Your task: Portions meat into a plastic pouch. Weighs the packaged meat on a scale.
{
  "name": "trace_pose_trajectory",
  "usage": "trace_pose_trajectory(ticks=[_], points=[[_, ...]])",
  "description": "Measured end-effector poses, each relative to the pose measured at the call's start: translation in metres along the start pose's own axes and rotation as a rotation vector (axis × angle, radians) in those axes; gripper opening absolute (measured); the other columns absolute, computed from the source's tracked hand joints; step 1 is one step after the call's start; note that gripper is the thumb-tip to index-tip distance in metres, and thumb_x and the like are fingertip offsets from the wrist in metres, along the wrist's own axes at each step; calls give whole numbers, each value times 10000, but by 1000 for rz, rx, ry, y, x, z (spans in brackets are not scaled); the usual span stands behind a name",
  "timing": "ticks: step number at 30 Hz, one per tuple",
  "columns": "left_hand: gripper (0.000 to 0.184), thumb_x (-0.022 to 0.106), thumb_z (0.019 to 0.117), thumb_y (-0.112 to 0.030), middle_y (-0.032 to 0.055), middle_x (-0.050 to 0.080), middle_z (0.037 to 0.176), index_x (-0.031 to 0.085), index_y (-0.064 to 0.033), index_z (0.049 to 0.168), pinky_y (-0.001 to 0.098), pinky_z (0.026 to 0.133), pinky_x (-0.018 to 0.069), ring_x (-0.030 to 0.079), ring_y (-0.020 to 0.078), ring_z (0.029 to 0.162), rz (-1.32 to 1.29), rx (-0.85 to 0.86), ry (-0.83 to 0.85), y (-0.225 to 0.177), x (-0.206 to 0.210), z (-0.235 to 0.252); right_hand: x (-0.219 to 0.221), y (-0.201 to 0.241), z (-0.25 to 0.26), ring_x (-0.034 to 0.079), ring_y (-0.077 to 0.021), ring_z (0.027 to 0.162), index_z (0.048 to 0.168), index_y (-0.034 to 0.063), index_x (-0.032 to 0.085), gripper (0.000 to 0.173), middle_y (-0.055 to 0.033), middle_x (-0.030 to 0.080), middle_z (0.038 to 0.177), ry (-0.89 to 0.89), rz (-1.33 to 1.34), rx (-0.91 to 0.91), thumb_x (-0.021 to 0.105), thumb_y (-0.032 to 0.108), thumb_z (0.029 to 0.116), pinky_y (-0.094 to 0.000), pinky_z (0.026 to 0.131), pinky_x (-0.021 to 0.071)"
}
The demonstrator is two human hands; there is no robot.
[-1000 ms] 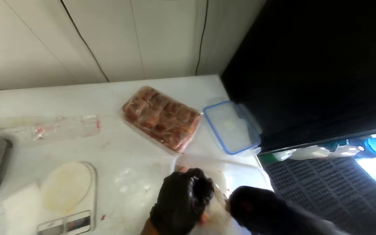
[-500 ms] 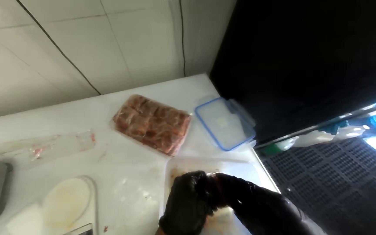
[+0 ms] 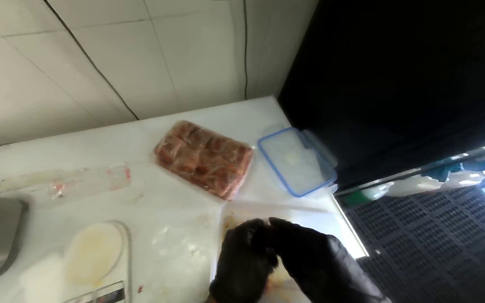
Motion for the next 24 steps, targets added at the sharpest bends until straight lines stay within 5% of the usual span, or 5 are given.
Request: trace_pose_trajectory(ticks=[4,9,13,19,24], points=[[201,540,1002,-148,-67,594,643,664,-64,868,197,503,511,568,18,526,28,115,17,-1,-10,0,-4,-12,-4,731,-97,926,1287,-16,659,306,-56,747,1061,97,402,10,561,105,1024,-277,845,628],[257,536,986,-224,-60,574,676,689,-57,865,229,568,482,540,14,585,219,207,39,-6,-20,-5,6,-8,-6,751,-122,843,1063,-22,731,166,-34,773,938,-36,712,173,688,-26,903,-290,776,648],[250,544,987,-229,-55,574,683,686,-54,878,217,565,480,537,10,587,304,250,58,-11,-31,-5,19,0,-6,739,-99,733,915,4,734,133,-19,757,809,-140,653,188,789,-25,797,-257,690,644],[235,546,1001,-215,-95,546,665,679,-61,883,161,519,451,500,-35,552,179,249,163,-8,-38,-6,32,-6,11,702,-94,649,912,15,754,96,-34,737,757,-162,692,189,754,-14,820,-248,607,615],[204,554,989,-192,-97,543,669,687,-66,899,167,533,457,499,-29,559,214,211,144,-3,-34,-3,35,-5,30,640,-45,623,892,97,725,83,31,687,746,-127,215,80,757,48,834,-235,567,556]])
Point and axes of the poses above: each hand's wrist, its own z-axis towards the middle knuckle, its own x-axis out of the palm, y = z × x, the point moved 6 cm from there along z, towards the middle knuckle
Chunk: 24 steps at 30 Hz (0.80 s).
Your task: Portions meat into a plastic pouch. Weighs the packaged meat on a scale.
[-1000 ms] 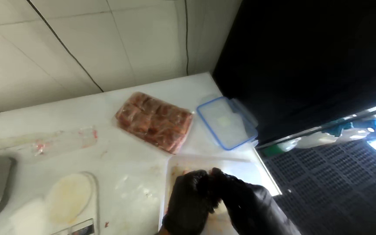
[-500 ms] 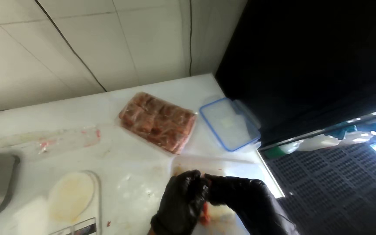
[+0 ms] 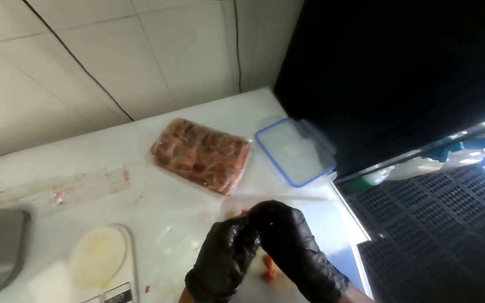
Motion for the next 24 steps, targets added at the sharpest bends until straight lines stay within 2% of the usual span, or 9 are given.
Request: trace_pose_trajectory(ticks=[2,4,6,8,10,14,18,22,24], points=[[192,557,977,-188,-111,534,645,671,-75,872,161,505,450,494,-36,533,-45,9,-6,1,0,0,0,7,8,641,-81,672,916,87,743,46,-5,685,779,110,-141,-25,745,75,872,-274,627,552],[187,549,977,-171,-107,541,652,666,-60,883,157,493,451,495,-34,527,-104,27,-29,-1,-3,-1,-1,13,11,619,-39,646,968,114,758,64,23,679,755,272,-115,48,715,124,922,-225,609,528],[185,518,989,-118,-112,544,634,654,-67,874,141,477,446,496,-37,510,-190,16,-79,-3,-9,-1,-7,19,7,643,-19,680,1087,130,755,149,39,699,799,375,-11,90,690,175,960,-200,634,547],[232,493,1015,-102,-121,562,617,646,-114,842,130,476,450,510,-38,503,-290,-9,-96,-3,-12,0,-12,24,-3,695,-32,802,1187,107,715,209,26,725,926,458,121,93,609,161,1015,-204,741,591],[271,460,1022,-73,-125,576,613,652,-124,838,119,483,455,519,-46,505,-360,0,-80,-5,-13,0,-12,24,-8,736,-88,910,1244,62,686,258,-25,739,1066,459,271,109,559,63,1019,-247,808,629],[264,450,1018,-77,-123,586,620,665,-115,868,117,491,459,524,-49,509,-434,21,-39,-5,-10,-4,-5,13,-8,742,-92,763,1079,75,780,178,-18,772,922,269,312,120,698,26,928,-236,670,637],[284,460,1018,-94,-119,587,612,657,-148,820,112,471,450,523,-50,497,-465,-7,-11,-3,-17,-5,2,9,1,704,-92,625,904,58,769,63,-29,747,757,223,363,134,780,24,853,-225,584,601],[294,425,1011,-63,-130,585,632,652,-154,848,105,477,454,524,-56,507,-475,-58,70,-2,-18,-5,20,1,13,651,-72,603,873,39,699,72,-16,688,710,322,437,75,714,-29,857,-219,571,568],[301,411,1002,-53,-137,583,628,654,-155,855,105,474,449,517,-60,500,-470,-70,75,0,-18,-5,26,0,19,623,-75,574,874,54,682,92,-15,661,694,299,318,72,741,-11,846,-232,540,545]])
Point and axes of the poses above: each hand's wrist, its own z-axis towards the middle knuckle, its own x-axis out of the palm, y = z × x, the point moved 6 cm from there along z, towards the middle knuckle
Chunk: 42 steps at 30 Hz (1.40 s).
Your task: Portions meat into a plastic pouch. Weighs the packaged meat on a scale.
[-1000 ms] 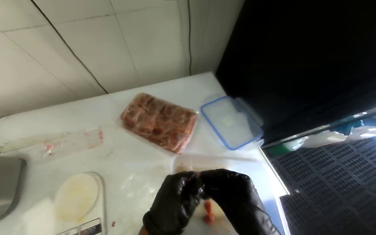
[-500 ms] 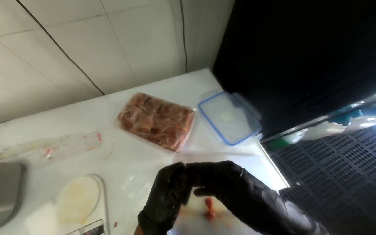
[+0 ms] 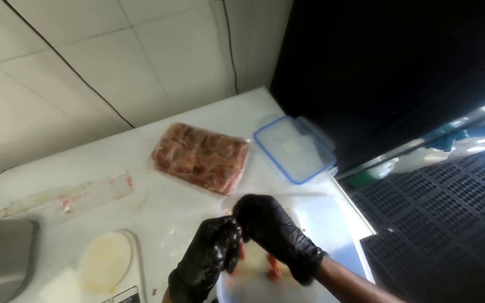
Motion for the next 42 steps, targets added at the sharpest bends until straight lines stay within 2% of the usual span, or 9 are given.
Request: trace_pose_trajectory(ticks=[7,9,19,25,27,30,32,35,42], points=[[298,411,986,-30,-132,562,594,648,-140,843,112,465,445,512,-49,485,-2,66,-87,3,-2,-3,3,12,17,668,-255,751,1071,103,666,275,-85,671,822,28,-743,31,788,254,877,-474,656,540],[306,444,986,-44,-131,563,586,657,-166,803,113,463,449,513,-49,481,20,118,-101,-4,-6,-5,-2,23,15,664,-262,789,982,110,678,258,-81,662,831,68,-877,45,717,360,935,-490,677,529],[168,611,940,-79,-153,586,652,648,-166,801,142,510,502,566,-45,558,307,136,-18,-37,1,-21,-33,47,-3,562,-85,467,803,101,692,369,-10,611,592,183,-464,162,580,356,1046,-248,462,476],[167,642,939,-148,-141,582,638,661,-165,773,136,521,496,562,-49,566,347,225,23,-49,15,-7,-55,92,-44,562,-101,543,723,170,681,262,31,578,605,-151,-938,-228,639,296,950,-313,486,429],[188,618,985,-241,-114,602,676,673,-155,827,142,558,506,577,-34,602,301,286,70,-51,20,4,-61,103,-68,580,-31,599,792,97,713,190,26,617,665,-188,-822,-306,678,228,926,-195,539,456],[219,496,1057,-195,-10,691,835,682,-80,1060,192,620,567,663,49,709,303,106,118,-21,25,25,-86,95,-90,615,-33,756,1051,-39,706,208,-43,695,865,-9,-436,-163,614,141,1003,-191,713,516],[287,505,1051,-199,90,697,1010,647,6,1194,279,803,572,682,133,903,767,-88,181,13,35,35,-114,96,-123,565,89,680,957,39,700,123,96,646,793,-181,-326,-179,639,145,975,-88,625,492],[645,508,1041,-375,263,476,1484,387,48,1514,542,1078,443,507,396,1349,1428,-543,410,72,48,46,-134,93,-142,545,67,642,916,-50,652,163,28,609,749,-489,-429,-46,649,105,965,-86,614,472],[601,656,978,-288,312,470,1459,477,62,1433,594,1056,428,482,456,1341,1397,-746,470,126,62,71,-139,47,-133,614,-39,636,911,57,659,84,11,643,746,-497,-367,-40,725,106,895,-214,559,521]])
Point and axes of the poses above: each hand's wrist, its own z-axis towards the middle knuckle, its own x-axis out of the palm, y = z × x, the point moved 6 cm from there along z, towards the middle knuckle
